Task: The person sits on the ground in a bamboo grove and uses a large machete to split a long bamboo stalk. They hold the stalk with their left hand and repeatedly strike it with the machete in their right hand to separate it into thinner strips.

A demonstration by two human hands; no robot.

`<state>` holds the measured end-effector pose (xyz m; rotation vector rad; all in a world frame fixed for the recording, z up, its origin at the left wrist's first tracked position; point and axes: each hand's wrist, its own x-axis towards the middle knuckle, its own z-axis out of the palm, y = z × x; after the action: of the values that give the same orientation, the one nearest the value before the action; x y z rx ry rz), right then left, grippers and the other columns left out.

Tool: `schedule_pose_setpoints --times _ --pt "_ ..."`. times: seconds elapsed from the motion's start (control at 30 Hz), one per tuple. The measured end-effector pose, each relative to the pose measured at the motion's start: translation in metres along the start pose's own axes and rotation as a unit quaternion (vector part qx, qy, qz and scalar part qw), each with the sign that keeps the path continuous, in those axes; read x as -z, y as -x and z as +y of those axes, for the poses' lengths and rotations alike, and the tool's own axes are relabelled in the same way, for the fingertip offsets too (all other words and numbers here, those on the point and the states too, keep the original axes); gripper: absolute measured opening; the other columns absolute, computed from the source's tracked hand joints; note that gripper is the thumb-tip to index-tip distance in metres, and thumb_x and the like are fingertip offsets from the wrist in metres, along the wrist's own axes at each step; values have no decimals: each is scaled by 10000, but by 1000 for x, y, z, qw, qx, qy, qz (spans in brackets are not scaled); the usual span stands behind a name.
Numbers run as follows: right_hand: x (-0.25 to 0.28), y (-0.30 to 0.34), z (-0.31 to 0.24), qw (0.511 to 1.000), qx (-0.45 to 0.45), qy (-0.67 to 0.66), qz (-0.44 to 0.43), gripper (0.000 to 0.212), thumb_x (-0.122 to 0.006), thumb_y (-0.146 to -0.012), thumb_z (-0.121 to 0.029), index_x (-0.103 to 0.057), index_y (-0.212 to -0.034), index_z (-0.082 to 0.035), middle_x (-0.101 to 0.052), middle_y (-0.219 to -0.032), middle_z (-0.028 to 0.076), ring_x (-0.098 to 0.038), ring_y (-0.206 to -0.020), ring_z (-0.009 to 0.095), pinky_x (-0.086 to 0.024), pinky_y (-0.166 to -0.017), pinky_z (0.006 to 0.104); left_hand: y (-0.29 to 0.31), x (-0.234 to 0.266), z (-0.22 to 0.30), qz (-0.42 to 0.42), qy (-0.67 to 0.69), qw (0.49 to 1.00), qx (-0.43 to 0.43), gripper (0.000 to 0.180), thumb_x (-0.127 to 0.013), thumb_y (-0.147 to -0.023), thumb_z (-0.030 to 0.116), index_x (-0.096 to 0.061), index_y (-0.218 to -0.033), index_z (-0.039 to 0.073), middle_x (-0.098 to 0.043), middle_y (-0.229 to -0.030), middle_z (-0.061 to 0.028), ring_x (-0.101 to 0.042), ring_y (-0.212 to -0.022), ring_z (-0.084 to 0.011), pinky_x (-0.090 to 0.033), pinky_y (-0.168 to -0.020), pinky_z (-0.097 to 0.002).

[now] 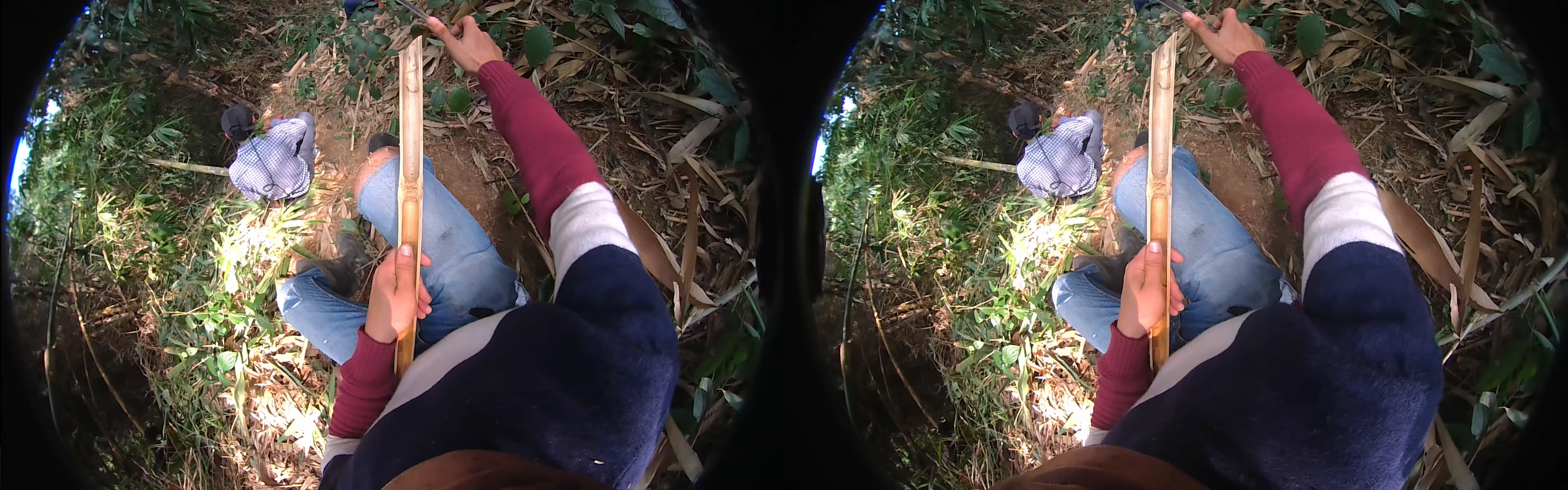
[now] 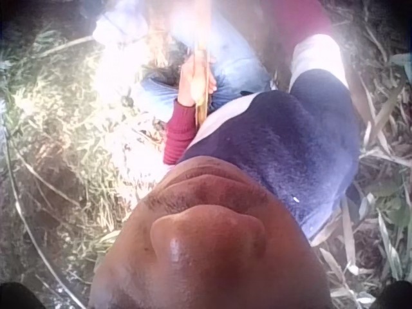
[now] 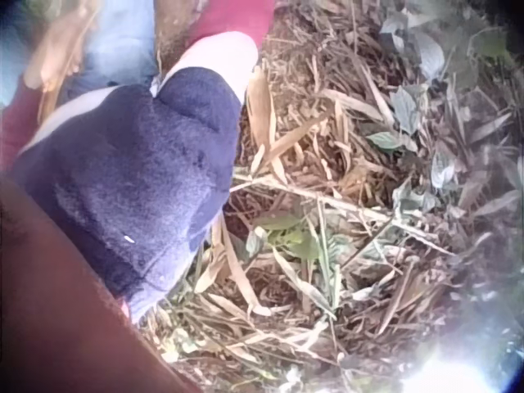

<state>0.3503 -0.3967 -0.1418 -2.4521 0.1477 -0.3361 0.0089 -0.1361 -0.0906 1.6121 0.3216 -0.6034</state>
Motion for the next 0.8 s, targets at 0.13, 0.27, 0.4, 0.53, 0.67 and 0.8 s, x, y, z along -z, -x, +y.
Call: schedule_pose_setpoints --times 0.13,0.27,0.4,0.53,0.67,0.8 --pt "26 73 -13 994 72 -85 -12 881 -414 -847 -894 -557 -1099 -63 -652 -756 100 -654 -698 215 -518 -699 396 -3 2 -10 5 9 1000 -15 600 -305 -1087 541 -575 -1046 6 -524 -535 -50 -530 -403 -134 -435 -384 -252" --pt "48 189 -36 977 141 -128 -91 825 -535 -816 -863 -511 -1064 -76 -595 -612 74 -631 -530 256 -494 -565 419 -2 1 -8 0 13 1000 -13 581 -306 -1092 527 -568 -1050 10 -527 -537 -48 -525 -401 -131 -435 -386 -246" --pt "46 258 -55 964 245 -71 -72 820 -692 -721 -814 -542 -1054 -79 -628 -636 125 -683 -607 353 -529 -580 462 -2 2 -9 5 7 1000 -27 569 -307 -1095 517 -565 -1047 12 -524 -536 -45 -525 -400 -130 -430 -385 -244" --pt "34 248 -49 968 250 -26 -28 850 -672 -741 -818 -527 -1098 -60 -602 -648 124 -666 -607 337 -509 -578 439 0 2 -9 6 0 1000 -26 566 -308 -1095 516 -563 -1045 13 -522 -535 -47 -524 -398 -133 -427 -383 -248" --pt "36 191 -42 983 155 -8 -94 844 -621 -768 -837 -518 -1104 -69 -696 -758 169 -718 -691 370 -556 -647 489 -1 2 -10 4 9 1000 -18 566 -309 -1094 518 -561 -1039 13 -517 -532 -48 -522 -397 -134 -425 -380 -252" --pt "24 135 -38 982 177 32 -52 870 -542 -791 -877 -519 -1109 -67 -707 -775 164 -728 -714 367 -566 -687 504 -3 1 -8 5 14 1000 -14 572 -313 -1092 523 -561 -1034 12 -513 -530 -48 -520 -395 -133 -421 -377 -250"
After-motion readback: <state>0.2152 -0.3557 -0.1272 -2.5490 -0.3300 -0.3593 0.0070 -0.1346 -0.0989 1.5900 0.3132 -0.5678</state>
